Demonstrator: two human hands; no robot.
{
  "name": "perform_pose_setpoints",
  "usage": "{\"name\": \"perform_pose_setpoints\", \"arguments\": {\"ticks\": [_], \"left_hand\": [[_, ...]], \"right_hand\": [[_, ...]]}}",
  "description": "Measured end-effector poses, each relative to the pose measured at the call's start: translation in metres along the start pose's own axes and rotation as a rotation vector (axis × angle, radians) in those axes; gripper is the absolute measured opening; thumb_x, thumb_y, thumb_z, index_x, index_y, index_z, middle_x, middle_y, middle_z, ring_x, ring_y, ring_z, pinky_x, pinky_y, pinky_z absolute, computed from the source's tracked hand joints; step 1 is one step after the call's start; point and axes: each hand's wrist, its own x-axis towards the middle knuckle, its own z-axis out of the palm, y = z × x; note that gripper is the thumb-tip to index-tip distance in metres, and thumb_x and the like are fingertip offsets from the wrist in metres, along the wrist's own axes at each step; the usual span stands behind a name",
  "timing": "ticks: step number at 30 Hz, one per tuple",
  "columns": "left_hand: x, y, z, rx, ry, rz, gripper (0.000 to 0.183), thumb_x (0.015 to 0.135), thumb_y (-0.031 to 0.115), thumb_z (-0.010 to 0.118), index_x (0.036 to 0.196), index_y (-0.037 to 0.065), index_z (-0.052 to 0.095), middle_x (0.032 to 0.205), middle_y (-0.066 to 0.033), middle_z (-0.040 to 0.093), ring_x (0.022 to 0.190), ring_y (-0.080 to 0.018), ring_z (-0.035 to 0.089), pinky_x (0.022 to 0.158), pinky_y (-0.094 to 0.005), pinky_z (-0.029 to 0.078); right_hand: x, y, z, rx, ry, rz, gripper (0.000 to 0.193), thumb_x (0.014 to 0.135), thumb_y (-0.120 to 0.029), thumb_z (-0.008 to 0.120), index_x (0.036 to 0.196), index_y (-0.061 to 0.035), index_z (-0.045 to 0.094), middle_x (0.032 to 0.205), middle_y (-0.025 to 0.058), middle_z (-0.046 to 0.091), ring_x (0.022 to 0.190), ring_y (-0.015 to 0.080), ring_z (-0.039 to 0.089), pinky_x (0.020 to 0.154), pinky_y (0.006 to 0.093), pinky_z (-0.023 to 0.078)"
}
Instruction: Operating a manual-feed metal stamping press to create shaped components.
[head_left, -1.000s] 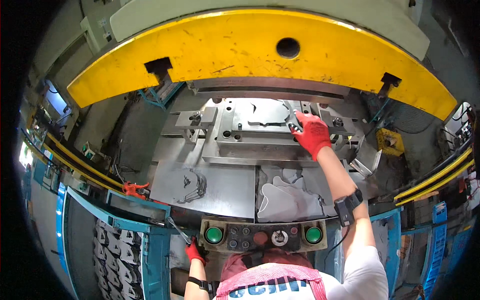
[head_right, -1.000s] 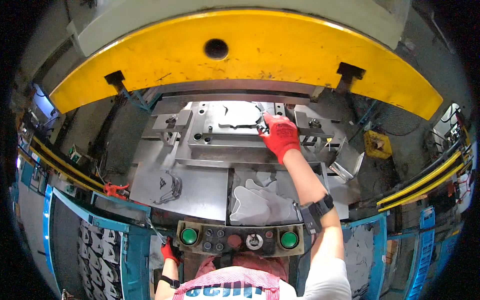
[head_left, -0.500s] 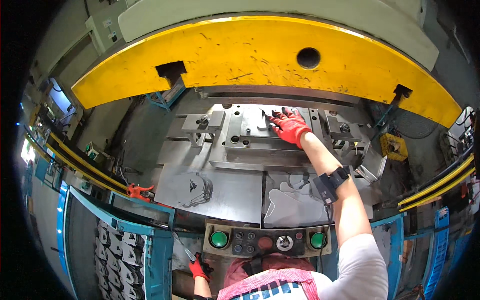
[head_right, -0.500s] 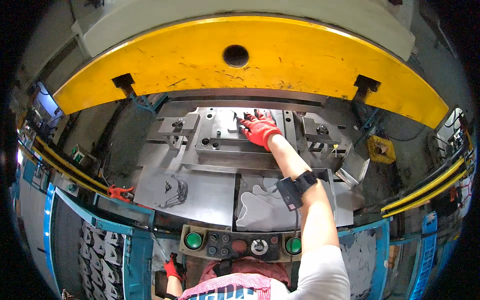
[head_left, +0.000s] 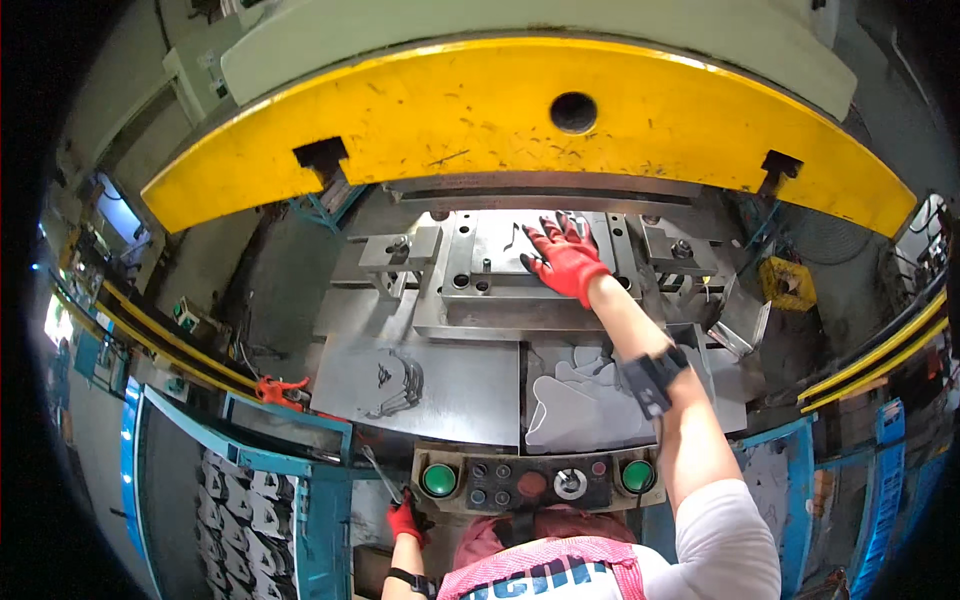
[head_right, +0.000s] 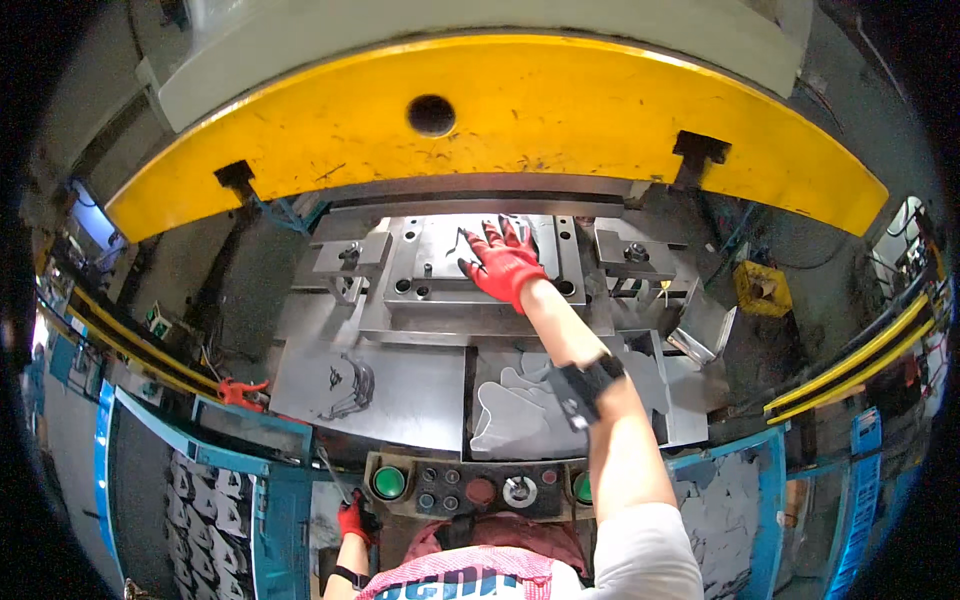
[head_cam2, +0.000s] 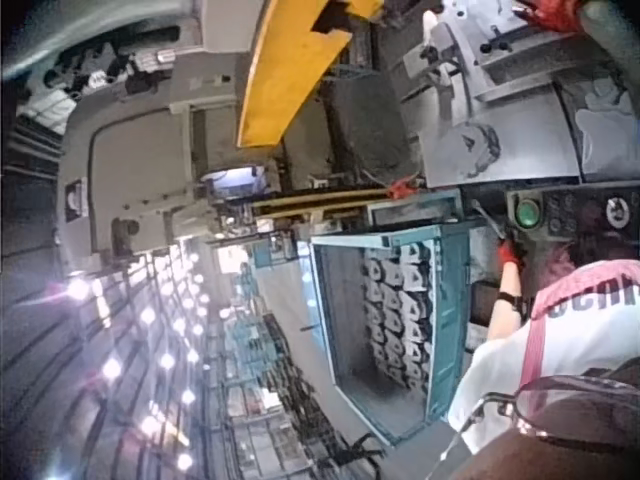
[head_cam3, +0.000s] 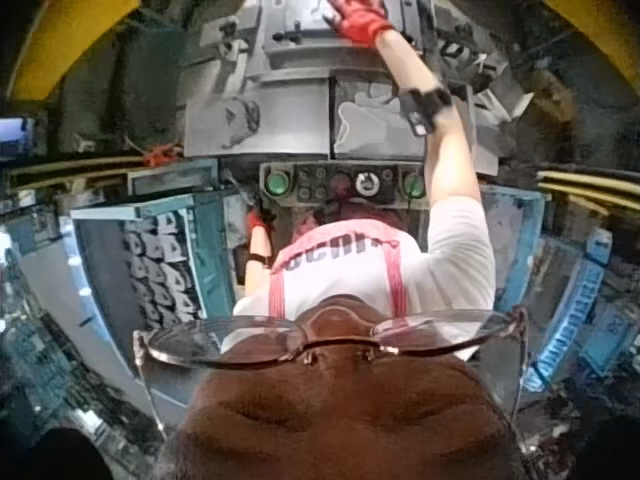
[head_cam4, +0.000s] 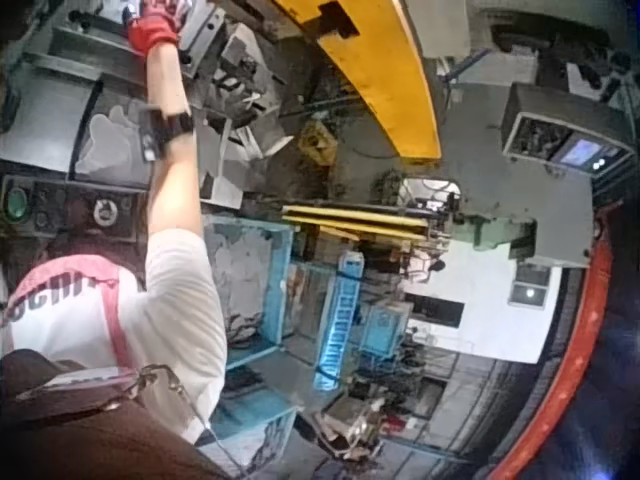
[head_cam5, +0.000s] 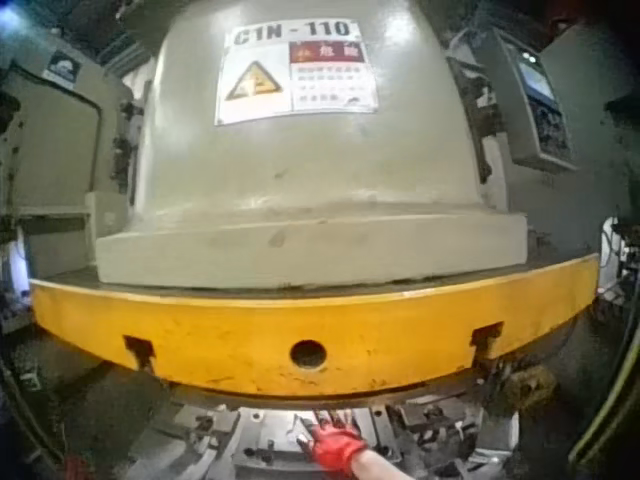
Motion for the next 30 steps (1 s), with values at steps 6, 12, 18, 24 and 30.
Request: {"name": "perform_pose_setpoints", "arguments": {"ticks": [6, 12, 18, 24, 30], "left_hand": [[0.042, -0.028, 0.001, 0.035, -0.147, 0.121, 0.043, 0.066, 0.032, 0.072, 0.097, 0.01, 0.052, 0.077, -0.0064, 0.055, 0.06, -0.0213, 0.052, 0.045, -0.039, 0.042], [0.039, -0.004, 0.019, 0.178, -0.293, -0.008, 0.065, 0.061, 0.03, 0.076, 0.115, 0.01, 0.044, 0.105, -0.0095, 0.054, 0.082, -0.028, 0.054, 0.057, -0.048, 0.044], [0.092, -0.026, 0.013, 0.3, -0.293, -0.037, 0.069, 0.057, 0.025, 0.079, 0.115, 0.014, 0.043, 0.105, -0.0105, 0.054, 0.085, -0.0308, 0.054, 0.06, -0.0518, 0.044], [0.093, -0.031, 0.007, 0.368, -0.194, 0.008, 0.074, 0.056, 0.018, 0.079, 0.117, 0.013, 0.038, 0.112, -0.0134, 0.049, 0.093, -0.0369, 0.051, 0.061, -0.0629, 0.039], [0.024, 0.013, 0.041, 0.401, -0.124, -0.091, 0.072, 0.058, 0.015, 0.077, 0.118, 0.015, 0.037, 0.11, -0.0133, 0.05, 0.091, -0.0402, 0.051, 0.061, -0.0667, 0.037]], "right_hand": [[-0.16, 0.027, -0.022, 0.156, 0.536, 0.118, 0.052, 0.069, -0.01, 0.057, 0.119, -0.0048, 0.044, 0.121, 0.0135, 0.044, 0.119, 0.0317, 0.032, 0.098, 0.044, 0.021], [-0.402, 0.089, 0.064, 0.336, 0.652, 1.046, 0.045, 0.083, -0.015, 0.047, 0.121, 0.0054, 0.035, 0.125, 0.0198, 0.039, 0.116, 0.0307, 0.036, 0.098, 0.0362, 0.026], [-0.507, 0.088, 0.208, 1.438, 0.227, 1.359, 0.051, 0.081, -0.029, 0.055, 0.12, 0.0006, 0.04, 0.117, 0.0143, 0.048, 0.107, 0.0221, 0.046, 0.09, 0.0321, 0.036], [-0.485, 0.083, 0.237, 1.198, -0.038, 1.194, 0.064, 0.066, -0.029, 0.071, 0.114, 0.0019, 0.042, 0.112, 0.0143, 0.051, 0.099, 0.0222, 0.051, 0.085, 0.032, 0.041], [-0.476, 0.074, 0.226, 0.963, 0.024, 1.27, 0.065, 0.061, -0.022, 0.073, 0.113, 0.0027, 0.043, 0.105, 0.0146, 0.055, 0.095, 0.0254, 0.053, 0.084, 0.0326, 0.041]]}}
